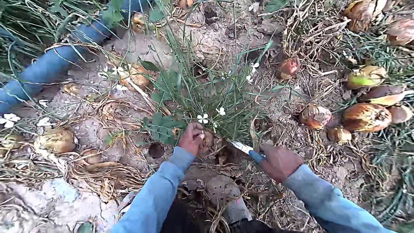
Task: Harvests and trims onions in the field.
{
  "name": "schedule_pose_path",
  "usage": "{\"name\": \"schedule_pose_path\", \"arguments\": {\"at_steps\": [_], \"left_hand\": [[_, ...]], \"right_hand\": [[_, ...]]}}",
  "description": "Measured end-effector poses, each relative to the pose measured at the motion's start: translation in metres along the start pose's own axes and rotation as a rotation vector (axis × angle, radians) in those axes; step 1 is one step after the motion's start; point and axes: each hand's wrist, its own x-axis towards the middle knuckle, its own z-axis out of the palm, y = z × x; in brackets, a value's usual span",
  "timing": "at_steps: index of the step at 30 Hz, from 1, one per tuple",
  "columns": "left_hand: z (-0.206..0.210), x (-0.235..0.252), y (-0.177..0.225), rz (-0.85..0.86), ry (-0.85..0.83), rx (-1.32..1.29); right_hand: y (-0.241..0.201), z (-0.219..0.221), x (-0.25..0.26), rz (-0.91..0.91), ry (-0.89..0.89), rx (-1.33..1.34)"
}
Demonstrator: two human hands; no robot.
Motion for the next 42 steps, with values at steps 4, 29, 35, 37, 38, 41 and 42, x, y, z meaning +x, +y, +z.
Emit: {"name": "schedule_pose_path", "arguments": {"at_steps": [4,29,35,37,38,41,42], "left_hand": [[-0.028,-0.027,-0.045,-0.002,0.410,0.143],[0.000,-0.061,-0.075,0.010,0.575,-0.038],[-0.013,-0.079,-0.088,-0.022,0.632,-0.080],[-0.020,-0.083,-0.084,0.010,0.708,-0.120],[-0.023,-0.083,-0.082,0.054,0.751,-0.130],[-0.028,-0.092,-0.072,0.163,0.822,-0.136],[-0.028,-0.092,-0.069,0.191,0.831,-0.122]], "right_hand": [[0.010,-0.006,-0.013,-0.084,-0.020,-0.120],[-0.054,0.035,0.048,-0.317,0.020,-0.282],[-0.015,0.058,0.093,-0.433,0.148,-0.337],[-0.026,0.060,0.065,-0.458,0.183,-0.321],[-0.029,0.061,0.048,-0.515,0.184,-0.315],[-0.020,0.078,-0.002,-0.855,0.212,-0.325],[-0.014,0.083,-0.011,-0.922,0.232,-0.317]]}}
